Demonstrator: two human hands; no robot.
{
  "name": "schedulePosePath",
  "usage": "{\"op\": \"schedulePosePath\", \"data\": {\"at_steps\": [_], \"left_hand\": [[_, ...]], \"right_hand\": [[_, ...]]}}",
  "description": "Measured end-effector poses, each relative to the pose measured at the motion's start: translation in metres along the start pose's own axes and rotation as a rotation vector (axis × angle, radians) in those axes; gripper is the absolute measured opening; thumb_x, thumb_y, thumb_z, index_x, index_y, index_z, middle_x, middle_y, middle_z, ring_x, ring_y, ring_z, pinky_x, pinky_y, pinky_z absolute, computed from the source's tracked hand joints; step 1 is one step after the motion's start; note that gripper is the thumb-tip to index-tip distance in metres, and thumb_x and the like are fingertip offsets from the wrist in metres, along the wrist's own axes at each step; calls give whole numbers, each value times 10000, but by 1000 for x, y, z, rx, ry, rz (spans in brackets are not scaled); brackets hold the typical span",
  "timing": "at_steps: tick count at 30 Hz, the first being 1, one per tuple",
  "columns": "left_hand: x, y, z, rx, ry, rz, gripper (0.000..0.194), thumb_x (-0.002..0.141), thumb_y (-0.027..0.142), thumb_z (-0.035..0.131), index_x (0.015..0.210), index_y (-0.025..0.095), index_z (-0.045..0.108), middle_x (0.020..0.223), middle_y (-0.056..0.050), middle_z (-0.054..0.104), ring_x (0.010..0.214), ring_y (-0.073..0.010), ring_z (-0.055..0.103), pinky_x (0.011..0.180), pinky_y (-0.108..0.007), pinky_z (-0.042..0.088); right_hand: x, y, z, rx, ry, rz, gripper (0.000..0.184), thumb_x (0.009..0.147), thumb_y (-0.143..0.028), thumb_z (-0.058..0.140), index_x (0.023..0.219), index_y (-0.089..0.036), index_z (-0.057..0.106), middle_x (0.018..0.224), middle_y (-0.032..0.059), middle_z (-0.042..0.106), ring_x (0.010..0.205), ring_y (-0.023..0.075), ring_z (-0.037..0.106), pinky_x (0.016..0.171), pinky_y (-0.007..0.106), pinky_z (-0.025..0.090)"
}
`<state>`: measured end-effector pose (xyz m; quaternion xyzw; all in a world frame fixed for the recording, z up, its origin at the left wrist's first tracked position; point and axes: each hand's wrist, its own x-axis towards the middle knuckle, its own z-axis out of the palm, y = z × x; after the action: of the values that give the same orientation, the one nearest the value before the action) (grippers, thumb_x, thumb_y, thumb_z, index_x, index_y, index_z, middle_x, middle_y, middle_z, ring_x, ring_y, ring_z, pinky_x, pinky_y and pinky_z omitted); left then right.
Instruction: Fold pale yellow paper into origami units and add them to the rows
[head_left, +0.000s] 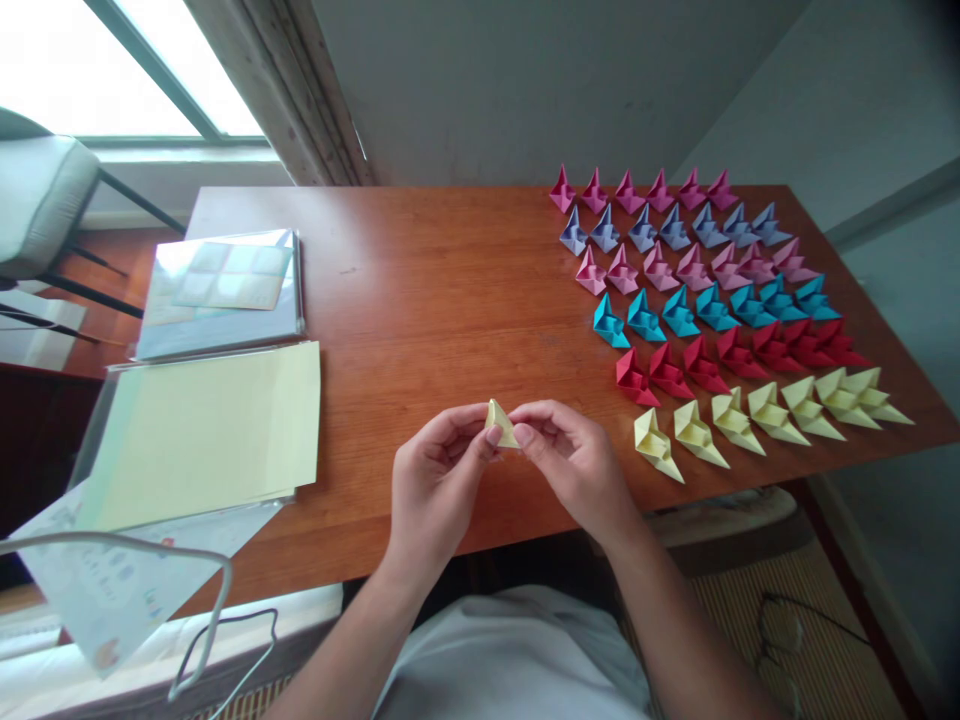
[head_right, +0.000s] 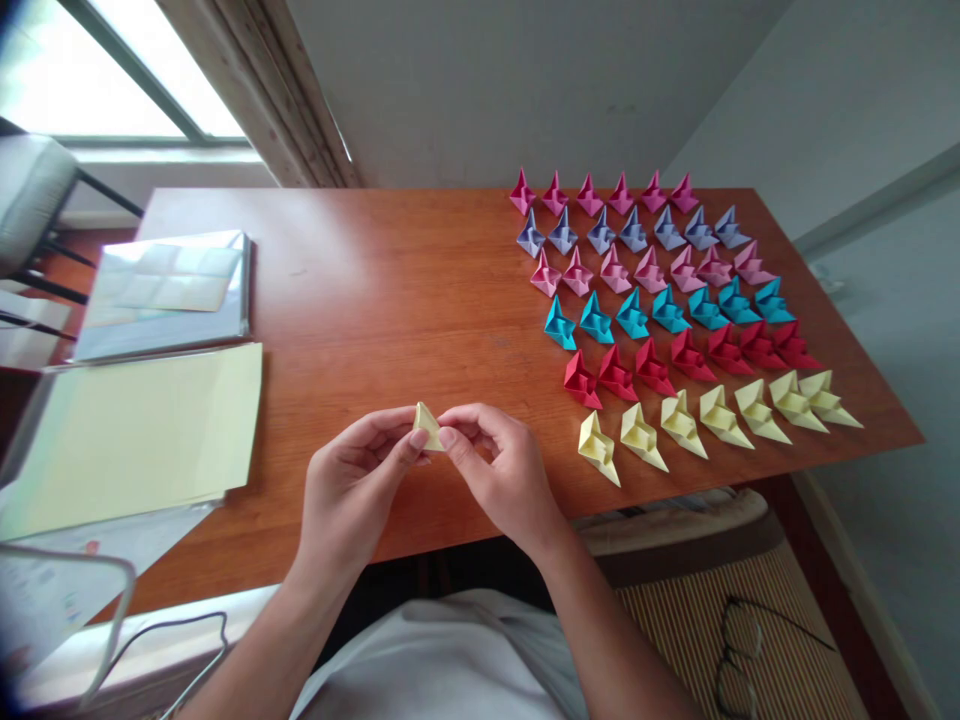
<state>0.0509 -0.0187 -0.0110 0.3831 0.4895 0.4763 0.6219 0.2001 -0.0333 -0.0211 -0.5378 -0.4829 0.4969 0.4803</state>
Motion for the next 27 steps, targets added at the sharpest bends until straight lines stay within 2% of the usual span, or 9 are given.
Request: {"op": "schedulePosePath", "data": {"at_steps": [4,8,13,17,20,23,27], "left_hand": [[0,-1,1,11,-4,-8,186,803,250,812,964,174,758,863,-25,785,763,-126,722,705,-187,593],[1,-2,-1,40,-9,-13,193,806,266,808,959,163,752,866,-34,779,765,-130,718,695,-189,591],[0,-2,-2,74,-62,6,196,806,277,806,950,159,741,868,-38,769,791,-140,720,716,-202,595],[0,-2,0,65,-36,17,282,795,285,818,1010,178,671,828,-19,750,755,-138,712,704,-214,590],[-1,-3,0,70,-14,16,341,787,284,824,1047,191,624,820,-13,740,757,-151,720,704,-229,589],[-2,-4,-1,106,-25,26,270,825,293,787,1022,187,636,874,-34,744,803,-165,724,745,-254,592],[-4,-4,-1,135,-49,45,195,853,282,758,992,183,662,934,-52,744,850,-166,712,782,-255,582]], "right_hand": [[-1,0,-3,-164,1,-85,97,961,-284,630,989,-246,714,960,19,731,881,177,686,791,302,542],[3,-4,-6,-260,-29,-120,94,957,-267,628,981,-234,714,945,20,728,864,167,675,758,288,531],[10,-6,-2,-233,-46,-137,115,941,-304,657,969,-218,728,871,22,667,809,159,632,690,279,502],[11,-4,3,-139,19,-107,112,931,-300,669,867,-213,699,842,17,639,782,162,614,704,299,499],[10,-4,5,-133,-4,-86,130,943,-303,648,854,-213,676,843,13,629,778,160,606,708,298,493],[9,-6,6,-168,-46,-80,170,973,-312,596,847,-210,646,854,15,615,790,158,596,720,294,483],[9,-9,8,-237,-37,-87,183,991,-303,549,843,-215,611,858,18,597,801,162,583,730,294,470]]}}
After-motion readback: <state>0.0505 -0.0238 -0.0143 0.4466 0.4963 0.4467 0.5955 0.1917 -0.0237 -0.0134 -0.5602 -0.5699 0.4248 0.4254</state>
